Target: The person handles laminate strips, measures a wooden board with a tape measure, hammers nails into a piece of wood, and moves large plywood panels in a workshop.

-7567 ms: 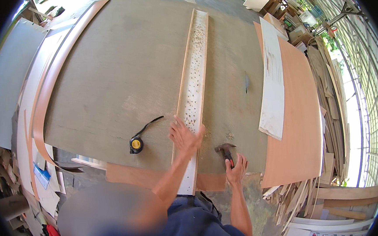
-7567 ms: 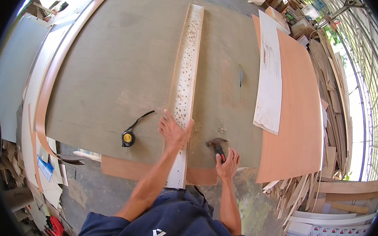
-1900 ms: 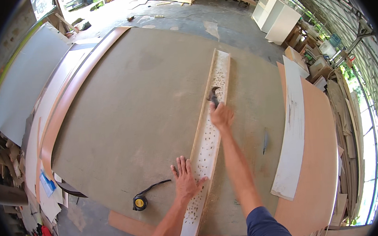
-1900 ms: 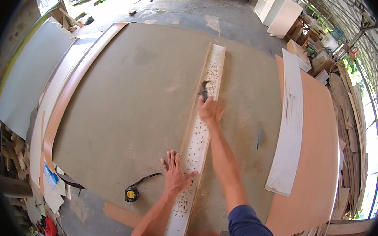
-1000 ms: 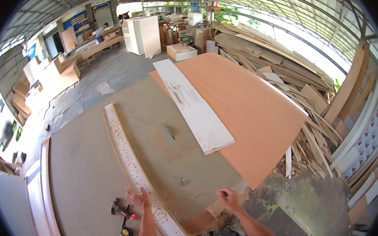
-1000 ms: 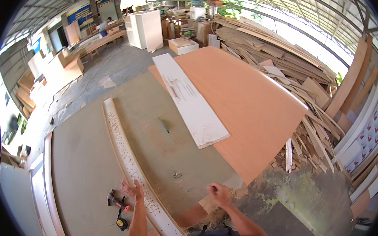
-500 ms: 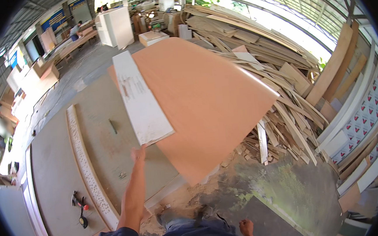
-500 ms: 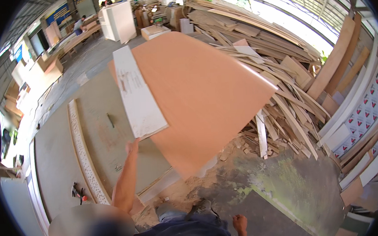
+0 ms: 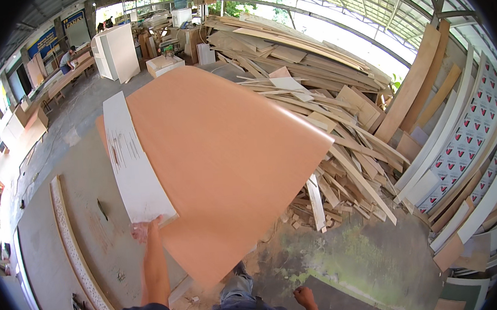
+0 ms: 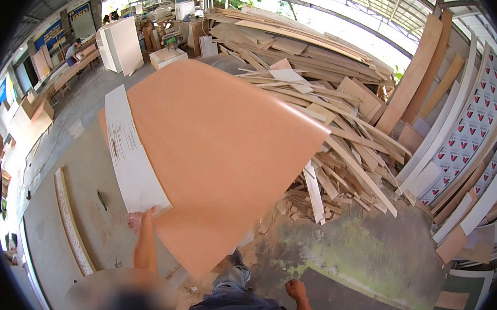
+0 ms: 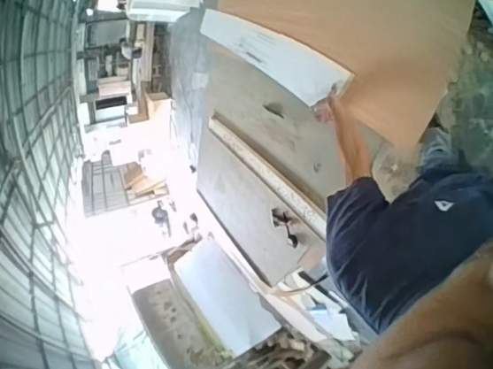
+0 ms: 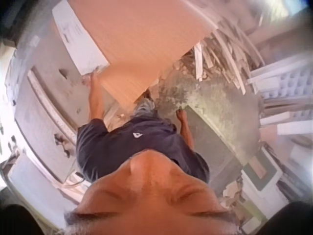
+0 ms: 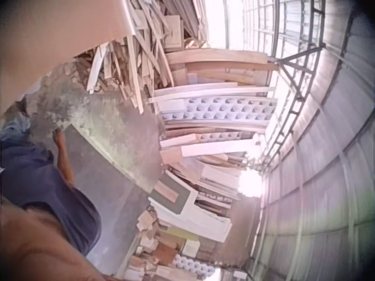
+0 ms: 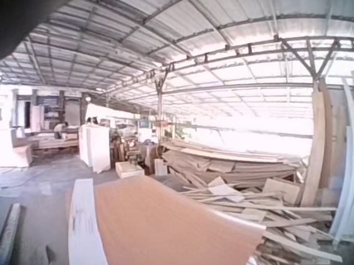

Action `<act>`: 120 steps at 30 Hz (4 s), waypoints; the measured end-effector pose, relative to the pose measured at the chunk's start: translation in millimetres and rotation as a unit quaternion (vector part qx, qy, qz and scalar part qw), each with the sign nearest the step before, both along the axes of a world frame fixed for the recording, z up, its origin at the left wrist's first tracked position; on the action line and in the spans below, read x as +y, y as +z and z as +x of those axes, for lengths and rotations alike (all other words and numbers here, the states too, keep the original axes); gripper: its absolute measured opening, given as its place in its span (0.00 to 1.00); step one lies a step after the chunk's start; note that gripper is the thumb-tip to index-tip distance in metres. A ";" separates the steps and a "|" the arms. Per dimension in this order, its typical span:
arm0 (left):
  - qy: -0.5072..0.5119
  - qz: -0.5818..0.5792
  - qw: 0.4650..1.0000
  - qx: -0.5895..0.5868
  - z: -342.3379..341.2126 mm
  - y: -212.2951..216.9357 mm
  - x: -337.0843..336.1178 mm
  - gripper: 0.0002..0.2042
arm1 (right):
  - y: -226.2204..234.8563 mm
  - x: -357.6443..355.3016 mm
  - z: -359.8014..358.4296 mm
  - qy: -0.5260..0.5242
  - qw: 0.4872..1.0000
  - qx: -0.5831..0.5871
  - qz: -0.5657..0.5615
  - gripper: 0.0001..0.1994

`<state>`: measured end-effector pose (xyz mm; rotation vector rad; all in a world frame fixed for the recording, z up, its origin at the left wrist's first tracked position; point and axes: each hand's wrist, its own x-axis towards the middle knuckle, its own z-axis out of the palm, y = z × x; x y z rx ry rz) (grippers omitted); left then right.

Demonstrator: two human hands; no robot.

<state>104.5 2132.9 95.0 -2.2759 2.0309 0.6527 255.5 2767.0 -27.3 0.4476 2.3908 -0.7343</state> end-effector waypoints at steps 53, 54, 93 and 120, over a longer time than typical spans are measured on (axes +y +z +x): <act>0.526 -0.269 0.466 0.659 214.6 96.6 495.4 0.17 | -57.2 -130.6 -459.1 0.472 0.861 0.188 -0.018 0.20; 0.514 -0.266 0.460 0.674 217.4 94.0 496.6 0.17 | -58.0 -134.2 -454.7 0.483 0.856 0.184 -0.017 0.20; 0.511 -0.188 0.458 0.703 145.4 26.0 380.4 0.15 | -86.7 -80.6 -453.4 0.459 0.875 0.150 0.041 0.19; 0.538 -0.340 0.321 0.701 274.9 103.5 275.3 0.17 | -108.6 -55.0 -407.7 0.483 0.874 0.023 0.042 0.22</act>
